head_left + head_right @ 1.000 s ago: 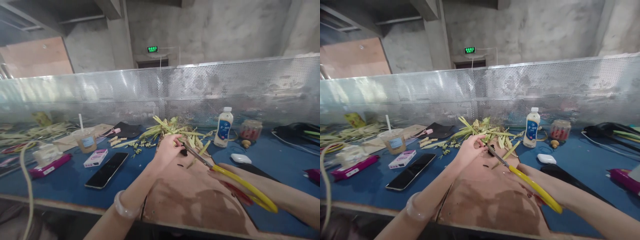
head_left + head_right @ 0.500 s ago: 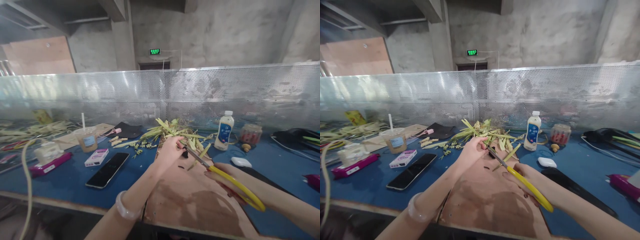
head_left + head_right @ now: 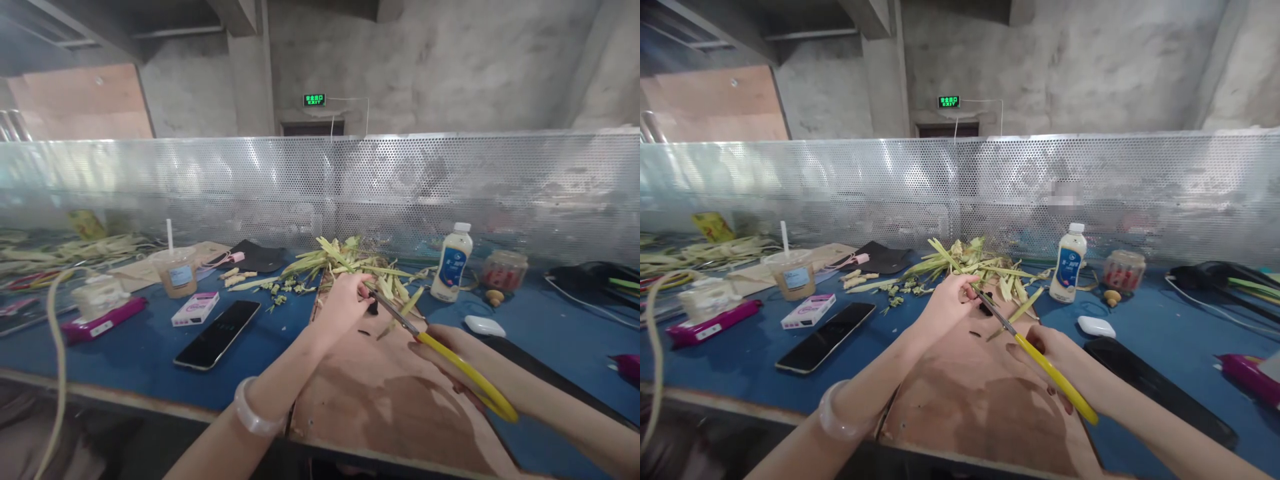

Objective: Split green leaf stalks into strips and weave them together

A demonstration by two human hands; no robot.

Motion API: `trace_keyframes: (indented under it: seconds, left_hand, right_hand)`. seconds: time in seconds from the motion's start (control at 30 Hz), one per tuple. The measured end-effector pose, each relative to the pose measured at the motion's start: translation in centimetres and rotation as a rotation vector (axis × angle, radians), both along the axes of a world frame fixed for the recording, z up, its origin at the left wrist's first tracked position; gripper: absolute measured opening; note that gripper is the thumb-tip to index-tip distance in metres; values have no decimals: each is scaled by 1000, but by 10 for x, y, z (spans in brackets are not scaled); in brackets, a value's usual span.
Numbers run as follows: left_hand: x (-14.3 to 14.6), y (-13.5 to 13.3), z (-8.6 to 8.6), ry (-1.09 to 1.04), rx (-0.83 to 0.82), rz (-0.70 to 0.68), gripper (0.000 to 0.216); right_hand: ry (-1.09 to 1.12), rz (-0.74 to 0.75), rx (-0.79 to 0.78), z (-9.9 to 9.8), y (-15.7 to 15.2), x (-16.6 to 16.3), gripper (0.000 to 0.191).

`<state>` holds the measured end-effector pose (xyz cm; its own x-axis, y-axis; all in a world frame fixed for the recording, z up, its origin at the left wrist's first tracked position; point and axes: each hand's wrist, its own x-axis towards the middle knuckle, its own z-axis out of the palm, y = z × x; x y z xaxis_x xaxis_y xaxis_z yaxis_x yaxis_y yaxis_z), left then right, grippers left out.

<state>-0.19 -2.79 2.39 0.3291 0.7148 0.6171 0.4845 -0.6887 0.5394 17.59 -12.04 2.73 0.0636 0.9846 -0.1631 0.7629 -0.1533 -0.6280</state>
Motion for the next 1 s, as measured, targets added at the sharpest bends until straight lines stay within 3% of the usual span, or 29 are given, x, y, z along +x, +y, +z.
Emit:
trace_keyframes:
  seconds: [0.63, 1.0]
  left_hand:
    - [1, 2, -6, 28, -44, -47, 43]
    - [2, 2, -6, -4, -66, -76, 42]
  right_hand:
    - [33, 69, 106, -18, 11, 7, 28]
    - [171, 80, 0, -35, 21, 14, 36]
